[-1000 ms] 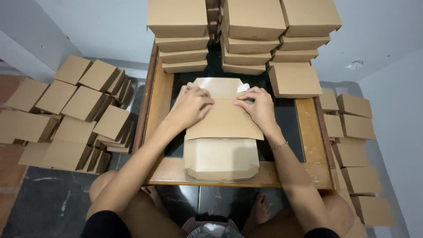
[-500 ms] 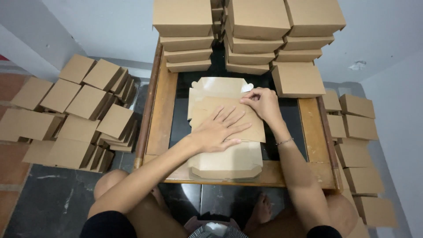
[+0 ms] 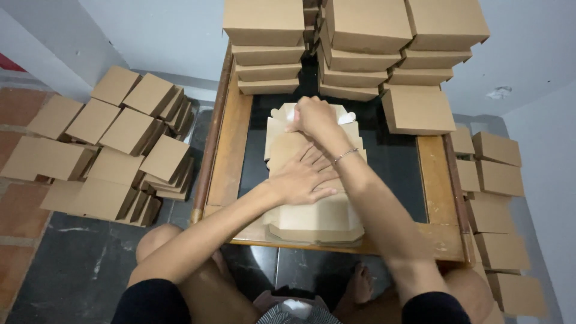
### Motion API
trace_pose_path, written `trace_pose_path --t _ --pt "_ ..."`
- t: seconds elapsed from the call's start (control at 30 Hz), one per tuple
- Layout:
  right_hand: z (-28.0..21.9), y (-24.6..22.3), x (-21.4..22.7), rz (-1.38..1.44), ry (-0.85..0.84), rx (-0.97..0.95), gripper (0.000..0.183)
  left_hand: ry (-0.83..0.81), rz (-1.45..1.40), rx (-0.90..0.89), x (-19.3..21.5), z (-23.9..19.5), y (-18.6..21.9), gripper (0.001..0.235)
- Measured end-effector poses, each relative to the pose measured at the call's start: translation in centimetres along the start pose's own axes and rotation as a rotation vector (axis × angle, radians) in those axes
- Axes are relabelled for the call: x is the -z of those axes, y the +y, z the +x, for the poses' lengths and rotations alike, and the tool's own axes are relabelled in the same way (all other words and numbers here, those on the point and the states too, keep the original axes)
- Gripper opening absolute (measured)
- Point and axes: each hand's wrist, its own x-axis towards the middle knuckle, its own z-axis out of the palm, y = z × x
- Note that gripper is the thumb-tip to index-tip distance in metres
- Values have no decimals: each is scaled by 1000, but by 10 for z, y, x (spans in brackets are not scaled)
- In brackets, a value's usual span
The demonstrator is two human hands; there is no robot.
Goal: Folding and assembling cardboard boxes from flat pre-cut sheets
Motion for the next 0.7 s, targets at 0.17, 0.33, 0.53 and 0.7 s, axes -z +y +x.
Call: trace_pose_path --t 0.17,0.33,0.53,0.7 --pt "-51 23 53 -87 -76 -102 39 33 -42 10 -2 0 0 59" --pt "-72 71 63 -81 -69 -216 34 9 -84 4 -10 -1 -1 59" --pt "-59 15 52 -175 16 -53 34 35 -37 2 3 -3 5 58" --pt "-24 -19 6 -72 49 79 42 31 -49 12 -16 2 -6 59"
